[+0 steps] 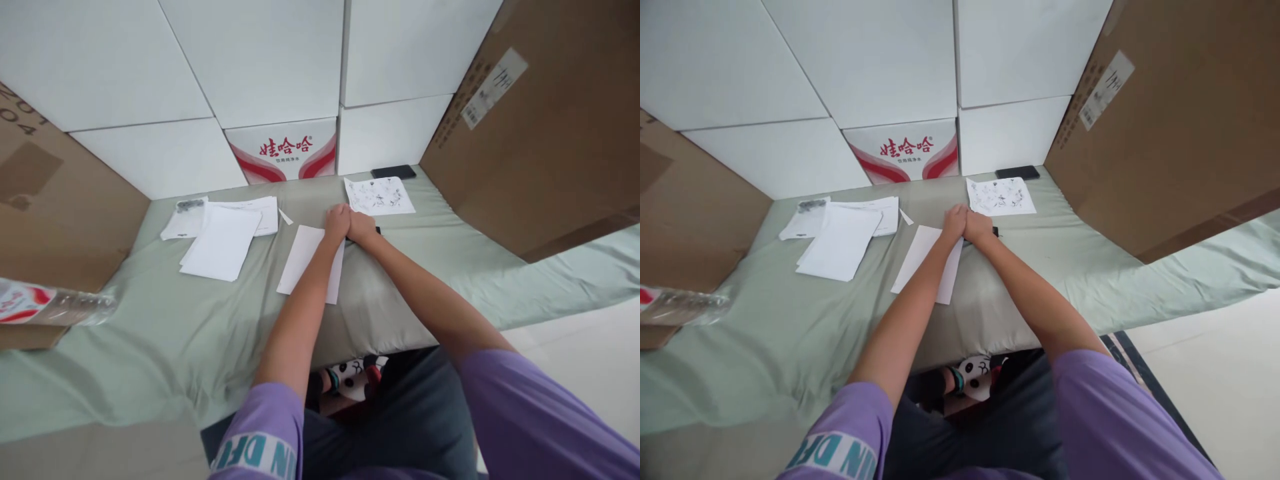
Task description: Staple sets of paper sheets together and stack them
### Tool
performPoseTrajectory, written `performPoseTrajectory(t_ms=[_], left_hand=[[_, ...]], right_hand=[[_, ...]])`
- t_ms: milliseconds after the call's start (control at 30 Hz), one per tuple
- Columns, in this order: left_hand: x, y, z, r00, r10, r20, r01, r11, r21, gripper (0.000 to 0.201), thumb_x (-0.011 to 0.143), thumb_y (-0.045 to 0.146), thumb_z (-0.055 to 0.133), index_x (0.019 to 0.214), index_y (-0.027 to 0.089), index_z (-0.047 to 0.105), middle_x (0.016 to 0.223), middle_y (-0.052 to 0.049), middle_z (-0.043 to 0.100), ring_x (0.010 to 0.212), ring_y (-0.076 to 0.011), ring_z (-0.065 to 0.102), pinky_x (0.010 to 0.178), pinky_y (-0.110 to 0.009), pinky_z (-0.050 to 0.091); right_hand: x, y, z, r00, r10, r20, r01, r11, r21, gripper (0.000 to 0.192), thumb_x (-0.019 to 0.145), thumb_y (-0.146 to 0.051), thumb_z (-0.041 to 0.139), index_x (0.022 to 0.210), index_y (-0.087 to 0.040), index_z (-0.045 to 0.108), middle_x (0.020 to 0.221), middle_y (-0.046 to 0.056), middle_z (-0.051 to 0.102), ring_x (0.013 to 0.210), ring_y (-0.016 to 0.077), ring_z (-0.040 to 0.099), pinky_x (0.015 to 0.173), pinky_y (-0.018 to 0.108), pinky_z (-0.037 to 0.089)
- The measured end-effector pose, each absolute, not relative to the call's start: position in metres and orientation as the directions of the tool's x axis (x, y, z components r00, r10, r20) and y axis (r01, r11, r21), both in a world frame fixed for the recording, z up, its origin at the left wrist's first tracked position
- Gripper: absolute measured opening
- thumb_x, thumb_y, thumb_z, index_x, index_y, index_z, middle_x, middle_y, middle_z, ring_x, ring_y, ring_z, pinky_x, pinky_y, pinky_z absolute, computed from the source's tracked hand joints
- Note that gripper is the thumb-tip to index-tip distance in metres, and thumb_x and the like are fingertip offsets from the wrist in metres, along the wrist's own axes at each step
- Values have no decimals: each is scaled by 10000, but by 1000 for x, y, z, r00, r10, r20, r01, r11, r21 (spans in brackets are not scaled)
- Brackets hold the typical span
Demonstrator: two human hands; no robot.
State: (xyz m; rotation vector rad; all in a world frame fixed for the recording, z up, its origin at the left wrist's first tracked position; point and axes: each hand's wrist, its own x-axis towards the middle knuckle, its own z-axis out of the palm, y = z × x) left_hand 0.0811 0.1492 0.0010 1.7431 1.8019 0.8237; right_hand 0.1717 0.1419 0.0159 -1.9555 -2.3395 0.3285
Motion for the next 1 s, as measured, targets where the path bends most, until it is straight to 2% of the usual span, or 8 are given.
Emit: performPoseTrajectory(t_ms=[233,433,567,700,867,1000], left_hand=[[87,147,-7,-132,985,110,674,8,738,448,1045,291,234,1069,207,673,1223,-90,697,1177,-211,594,1071,-350,420],[85,139,0,-192,981,-19,597,132,792,448,1042,354,231,1097,225,657,1213,-94,703,1161,-241,630,997,-387,473],[81,139,0,-196,980,-14,616,134,776,447,1040,354,236,1100,227,660,1236,-92,700,1179,-248,627,1004,-395,468],[82,144,2,-147,989,5,698,101,709,453,1039,326,235,1098,219,671,1250,-100,697,1198,-248,614,1021,-399,444],[81,137,16,-91,995,39,827,54,560,447,1047,338,249,1115,228,677,1286,-98,687,1256,-273,564,1047,-454,403],[56,111,16,19,993,113,886,-69,458,413,1051,383,278,1218,283,642,1234,-68,715,1233,-263,576,1092,-483,343]], right_hand=[[174,141,17,-231,971,-68,960,216,-179,353,977,-309,494,1288,-185,606,1183,170,721,1105,322,678,898,358,503],[172,140,21,-235,968,-93,961,217,-170,369,979,-295,477,1320,-208,588,1225,148,710,1117,305,666,901,344,499],[170,140,23,-239,964,-113,962,219,-163,343,974,-274,475,1276,-206,622,1198,167,713,1108,318,673,894,369,507],[170,140,22,-249,963,-101,956,227,-186,340,953,-281,515,1260,-199,637,1216,174,707,1099,340,678,879,386,516],[172,142,18,-222,972,-80,959,203,-196,351,962,-306,501,1250,-180,656,1191,167,718,1089,311,681,874,353,509],[173,142,18,-212,977,-37,951,197,-238,361,986,-289,405,1116,-176,722,1164,161,724,1070,294,679,870,353,493]])
